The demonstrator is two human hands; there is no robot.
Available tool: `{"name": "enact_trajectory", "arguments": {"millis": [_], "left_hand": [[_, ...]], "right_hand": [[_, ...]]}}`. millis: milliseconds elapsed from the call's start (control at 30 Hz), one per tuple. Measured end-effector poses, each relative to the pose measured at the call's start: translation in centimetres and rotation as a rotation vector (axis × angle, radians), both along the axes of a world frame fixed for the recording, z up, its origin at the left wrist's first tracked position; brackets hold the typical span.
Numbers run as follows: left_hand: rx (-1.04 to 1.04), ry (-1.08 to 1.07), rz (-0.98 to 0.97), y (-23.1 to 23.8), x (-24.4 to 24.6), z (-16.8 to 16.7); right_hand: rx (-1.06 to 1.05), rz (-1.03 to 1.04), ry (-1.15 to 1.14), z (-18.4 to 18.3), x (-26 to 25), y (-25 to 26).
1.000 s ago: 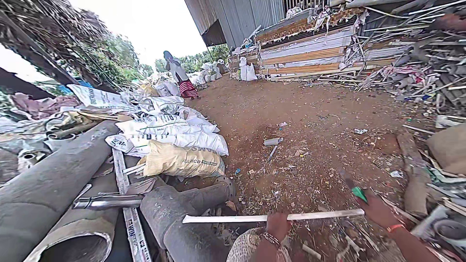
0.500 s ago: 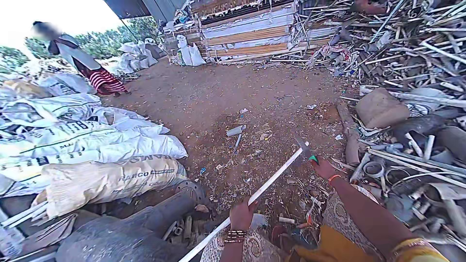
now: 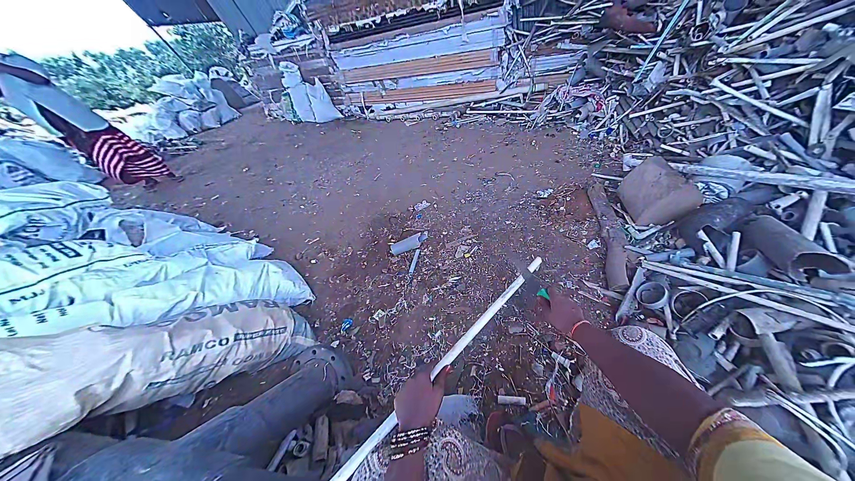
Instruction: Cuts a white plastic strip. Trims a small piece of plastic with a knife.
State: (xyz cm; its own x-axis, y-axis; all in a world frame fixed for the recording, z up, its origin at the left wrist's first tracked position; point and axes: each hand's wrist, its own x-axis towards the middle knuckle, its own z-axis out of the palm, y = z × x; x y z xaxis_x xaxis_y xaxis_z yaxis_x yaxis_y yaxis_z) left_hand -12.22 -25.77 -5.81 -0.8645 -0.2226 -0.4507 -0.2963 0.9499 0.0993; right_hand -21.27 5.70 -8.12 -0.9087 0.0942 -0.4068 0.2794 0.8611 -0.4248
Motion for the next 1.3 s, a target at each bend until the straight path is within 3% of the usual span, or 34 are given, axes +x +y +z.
{"name": "enact_trajectory", "arguments": {"millis": [133, 300, 467, 600, 733, 867, 1000, 1167, 1300], "left_hand": [[-0.027, 0.008, -0.004, -0.7, 0.1, -0.3], [-0.055, 0.098, -0.015, 0.6, 0.9, -0.3], [-0.074, 0.091, -0.003, 0.6, 1.2, -0.6], [-0.075, 0.107, 0.015, 1.0, 1.4, -0.3], [-0.074, 0.105, 0.041, 0.6, 1.2, -0.4], [-0.058, 0.115, 0.041, 0.8, 1.5, 0.0], [-0.095, 0.097, 0.034, 0.5, 1.3, -0.4], [-0.087, 0.165, 0.015, 1.3, 1.4, -0.3], [-0.133, 0.157, -0.023, 0.7, 1.2, -0.6]], "right_hand": [[-0.03, 0.265, -0.085, -0.3, 1.3, -1.1], [-0.063, 0.051, -0.036, -0.8, -0.5, -1.1], [-0.068, 0.219, -0.06, -1.0, 0.3, -2.1], [-0.08, 0.034, -0.057, -0.9, -0.1, -2.6], [-0.057, 0.239, -0.072, -0.6, 1.1, -3.4], [-0.068, 0.04, -0.045, -1.1, -0.1, -2.4], [-0.031, 0.263, -0.069, -1.1, 0.9, -3.0], [-0.05, 0.047, -0.044, -0.9, -0.6, -2.1], [-0.019, 0.254, -0.089, -0.7, 0.5, -2.5]]}}
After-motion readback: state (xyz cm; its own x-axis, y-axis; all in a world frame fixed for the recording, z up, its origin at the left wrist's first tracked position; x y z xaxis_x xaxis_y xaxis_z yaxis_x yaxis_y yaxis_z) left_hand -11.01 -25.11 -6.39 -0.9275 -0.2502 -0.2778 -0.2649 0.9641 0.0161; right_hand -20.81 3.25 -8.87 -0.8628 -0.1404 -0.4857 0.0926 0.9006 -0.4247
